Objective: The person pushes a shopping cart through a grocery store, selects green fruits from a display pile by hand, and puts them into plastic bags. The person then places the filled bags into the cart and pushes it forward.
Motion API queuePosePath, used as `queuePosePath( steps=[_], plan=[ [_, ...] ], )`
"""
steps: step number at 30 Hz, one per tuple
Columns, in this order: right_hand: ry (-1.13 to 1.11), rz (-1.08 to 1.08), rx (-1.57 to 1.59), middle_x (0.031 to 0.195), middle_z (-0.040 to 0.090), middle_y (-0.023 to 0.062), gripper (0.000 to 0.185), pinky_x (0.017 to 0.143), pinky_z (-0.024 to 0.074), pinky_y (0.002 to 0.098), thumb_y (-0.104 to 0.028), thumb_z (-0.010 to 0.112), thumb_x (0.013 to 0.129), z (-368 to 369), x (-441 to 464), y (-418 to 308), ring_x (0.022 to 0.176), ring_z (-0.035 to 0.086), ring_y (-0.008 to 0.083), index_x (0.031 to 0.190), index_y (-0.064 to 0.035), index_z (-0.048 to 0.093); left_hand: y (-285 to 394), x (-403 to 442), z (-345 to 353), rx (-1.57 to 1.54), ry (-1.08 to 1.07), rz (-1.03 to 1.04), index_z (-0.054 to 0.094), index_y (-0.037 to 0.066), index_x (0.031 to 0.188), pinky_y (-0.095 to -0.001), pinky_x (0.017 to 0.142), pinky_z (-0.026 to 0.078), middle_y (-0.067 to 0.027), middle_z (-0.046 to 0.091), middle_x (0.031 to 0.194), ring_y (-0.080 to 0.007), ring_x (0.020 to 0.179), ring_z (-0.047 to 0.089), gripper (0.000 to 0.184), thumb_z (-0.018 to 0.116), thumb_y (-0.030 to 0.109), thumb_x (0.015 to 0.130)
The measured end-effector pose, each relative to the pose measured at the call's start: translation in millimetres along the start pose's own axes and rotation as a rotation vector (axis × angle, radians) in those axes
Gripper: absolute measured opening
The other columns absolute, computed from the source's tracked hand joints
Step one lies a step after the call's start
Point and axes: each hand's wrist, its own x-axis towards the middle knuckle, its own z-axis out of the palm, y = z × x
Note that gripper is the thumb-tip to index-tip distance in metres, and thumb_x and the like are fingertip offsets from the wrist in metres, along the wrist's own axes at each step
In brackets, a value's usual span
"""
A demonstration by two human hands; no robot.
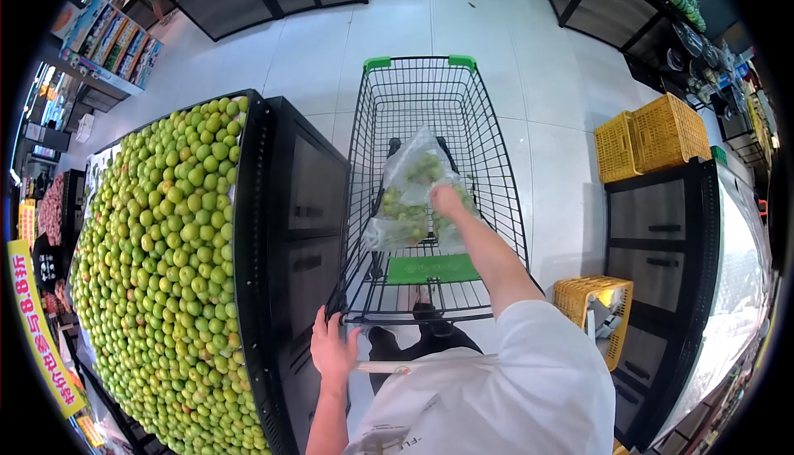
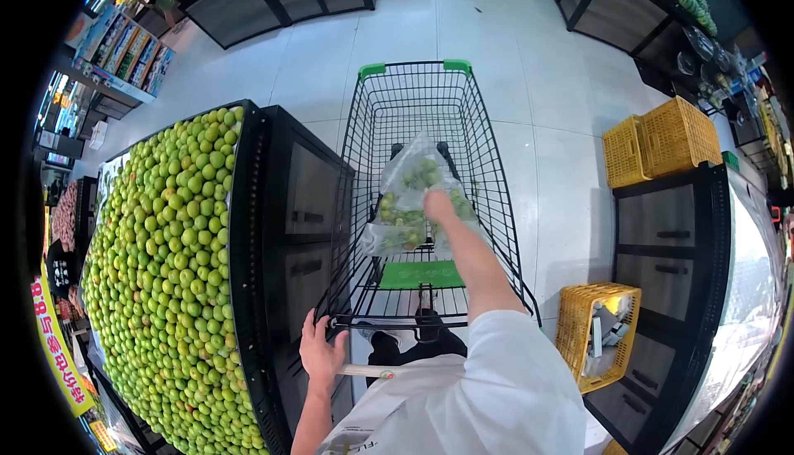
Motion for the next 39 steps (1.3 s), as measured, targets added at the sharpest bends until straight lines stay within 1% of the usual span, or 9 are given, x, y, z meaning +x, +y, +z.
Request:
queuePosePath(
  steps=[2,4,6,8,13,15,19,22,39],
  plan=[
    [0.127,-0.315,-0.07,0.091,0.069,0.018,0.015,0.084,0.0535,0.0443,-0.017,0.07,0.083,-11.8,-26.3,6.2,0.088,0.066,0.0371,0.092,-0.0058,0.07,1.3,3.9,0.5,0.008,0.0,0.02,0.063,0.007,0.124,-0.0449,0.097,0.05,-0.0179,0.048,0.149,-0.0378,0.122,0.057,0.052,0.082,0.028,0.08],
    [0.11,-0.405,0.086,0.096,0.067,0.0171,0.018,0.086,0.0519,0.0435,-0.017,0.071,0.084,-53.8,-72.8,-7.2,0.094,0.063,0.0361,0.098,-0.0055,0.067,4.2,7.3,0.9,0.011,0.001,0.037,0.063,0.007,0.125,-0.0449,0.098,0.05,-0.018,0.047,0.15,-0.0378,0.123,0.056,0.053,0.082,0.028,0.08],
    [-0.13,-0.273,0.141,0.102,0.067,0.0162,0.017,0.085,0.0518,0.0438,-0.014,0.07,0.087,-115.9,-128.2,-31.0,0.097,0.063,0.0352,0.1,-0.0047,0.065,7.0,14.8,0.8,0.022,-0.027,0.038,0.062,0.007,0.127,-0.0449,0.099,0.05,-0.0186,0.045,0.152,-0.0379,0.125,0.055,0.055,0.082,0.028,0.08],
    [-0.114,-0.274,0.191,0.109,0.065,0.0161,0.018,0.089,0.0528,0.043,-0.012,0.071,0.088,-184.3,-200.9,-61.5,0.104,0.063,0.0368,0.103,-0.0061,0.064,7.7,23.1,3.5,0.019,-0.031,0.049,0.062,0.007,0.128,-0.0449,0.1,0.05,-0.0192,0.044,0.153,-0.0381,0.126,0.054,0.056,0.082,0.028,0.08],
    [0.28,-0.308,-0.062,0.118,0.064,0.0121,0.025,0.096,0.0473,0.0464,-0.015,0.074,0.086,-231.3,-351.4,-63.4,0.115,0.059,0.0356,0.108,-0.0082,0.065,9.7,47.7,4.8,0.012,-0.033,0.07,0.061,0.007,0.129,-0.0454,0.102,0.049,-0.0204,0.043,0.154,-0.0391,0.129,0.053,0.057,0.082,0.028,0.08],
    [0.478,-0.098,-0.284,0.122,0.062,0.0117,0.027,0.101,0.0434,0.0502,-0.016,0.074,0.085,-225.4,-381.5,-57.0,0.121,0.056,0.037,0.11,-0.0086,0.066,15.4,59.6,1.0,-0.001,-0.027,0.067,0.062,0.007,0.128,-0.0451,0.104,0.048,-0.0195,0.043,0.154,-0.0387,0.131,0.052,0.055,0.081,0.028,0.081],
    [0.639,-0.056,-0.318,0.123,0.062,0.0113,0.024,0.099,0.0438,0.0497,-0.018,0.071,0.083,-218.4,-362.7,-69.2,0.122,0.057,0.0374,0.105,-0.009,0.069,13.9,84.1,-1.0,-0.039,-0.015,0.079,0.065,0.006,0.125,-0.0444,0.106,0.047,-0.0181,0.043,0.155,-0.0377,0.133,0.051,0.052,0.081,0.028,0.081],
    [0.701,-0.12,-0.32,0.122,0.063,0.0112,0.024,0.097,0.045,0.0501,-0.021,0.071,0.083,-213.8,-343.8,-63.2,0.122,0.057,0.0378,0.103,-0.0091,0.069,11.4,106.6,-1.1,-0.038,0.107,0.238,0.067,0.004,0.121,-0.0435,0.112,0.043,-0.0204,0.048,0.152,-0.038,0.141,0.045,0.049,0.081,0.027,0.08],
    [0.704,-0.128,-0.376,0.106,0.071,0.01,0.022,0.09,0.0499,0.0503,-0.03,0.071,0.087,-245.3,-167.0,-55.6,0.12,0.059,0.0413,0.094,-0.0095,0.073,38.0,240.6,-6.3,-0.049,0.09,0.366,0.071,0.002,0.118,-0.0446,0.122,0.032,-0.0168,0.064,0.135,-0.0331,0.137,0.051,0.047,0.073,0.037,0.087]
  ],
)
